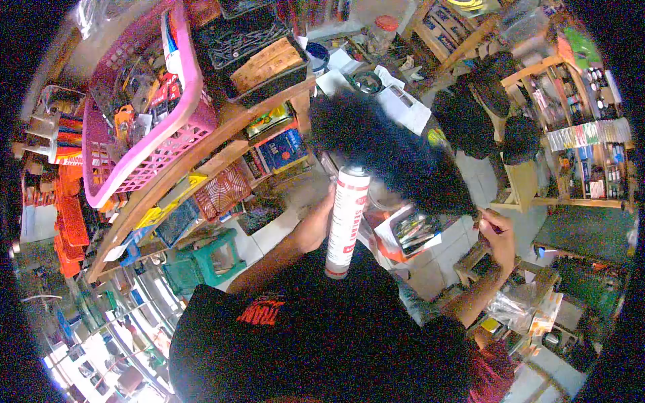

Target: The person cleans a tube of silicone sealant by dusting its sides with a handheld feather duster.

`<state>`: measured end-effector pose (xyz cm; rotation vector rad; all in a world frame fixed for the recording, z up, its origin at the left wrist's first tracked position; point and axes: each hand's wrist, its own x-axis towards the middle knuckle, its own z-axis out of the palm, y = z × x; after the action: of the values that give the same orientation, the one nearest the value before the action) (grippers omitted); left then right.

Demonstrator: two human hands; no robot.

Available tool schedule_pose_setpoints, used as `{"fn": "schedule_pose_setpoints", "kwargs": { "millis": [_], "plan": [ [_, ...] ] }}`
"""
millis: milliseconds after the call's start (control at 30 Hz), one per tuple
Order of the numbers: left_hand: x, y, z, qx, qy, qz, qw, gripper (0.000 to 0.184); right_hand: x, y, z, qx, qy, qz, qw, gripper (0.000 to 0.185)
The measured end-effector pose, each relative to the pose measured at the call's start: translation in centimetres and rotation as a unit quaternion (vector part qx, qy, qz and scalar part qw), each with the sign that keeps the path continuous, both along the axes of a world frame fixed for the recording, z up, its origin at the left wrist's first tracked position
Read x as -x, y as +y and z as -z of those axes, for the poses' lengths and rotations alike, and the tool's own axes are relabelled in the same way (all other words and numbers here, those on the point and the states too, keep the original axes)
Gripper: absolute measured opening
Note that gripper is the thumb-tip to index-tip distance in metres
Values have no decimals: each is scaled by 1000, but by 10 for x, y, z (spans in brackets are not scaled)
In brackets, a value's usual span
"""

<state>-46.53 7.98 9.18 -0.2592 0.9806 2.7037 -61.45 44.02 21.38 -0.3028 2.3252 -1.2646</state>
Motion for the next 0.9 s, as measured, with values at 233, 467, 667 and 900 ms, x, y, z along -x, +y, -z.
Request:
{"fn": "schedule_pose_setpoints", "kwargs": {
  "millis": [233, 467, 667, 900],
  "plan": [
    [-1, -6, -7, 36, 15, 9, 999, 64, -4, -8, -1, 12, 18, -1, 1000, 30],
    [-7, 1, -6, -87, 29, 9, 996, 52, -11, -27, 27, 4, 1, -130, 991, 27],
    [2, -38, -28, 95, 35, -45, 994, 30, -35, -102, 39, 50, -12, -234, 971, 24],
    [-27, -96, -42, 465, 52, -132, 874, 25, -40, -140, 28, 55, 197, -182, 962, 18]
  ]
}}
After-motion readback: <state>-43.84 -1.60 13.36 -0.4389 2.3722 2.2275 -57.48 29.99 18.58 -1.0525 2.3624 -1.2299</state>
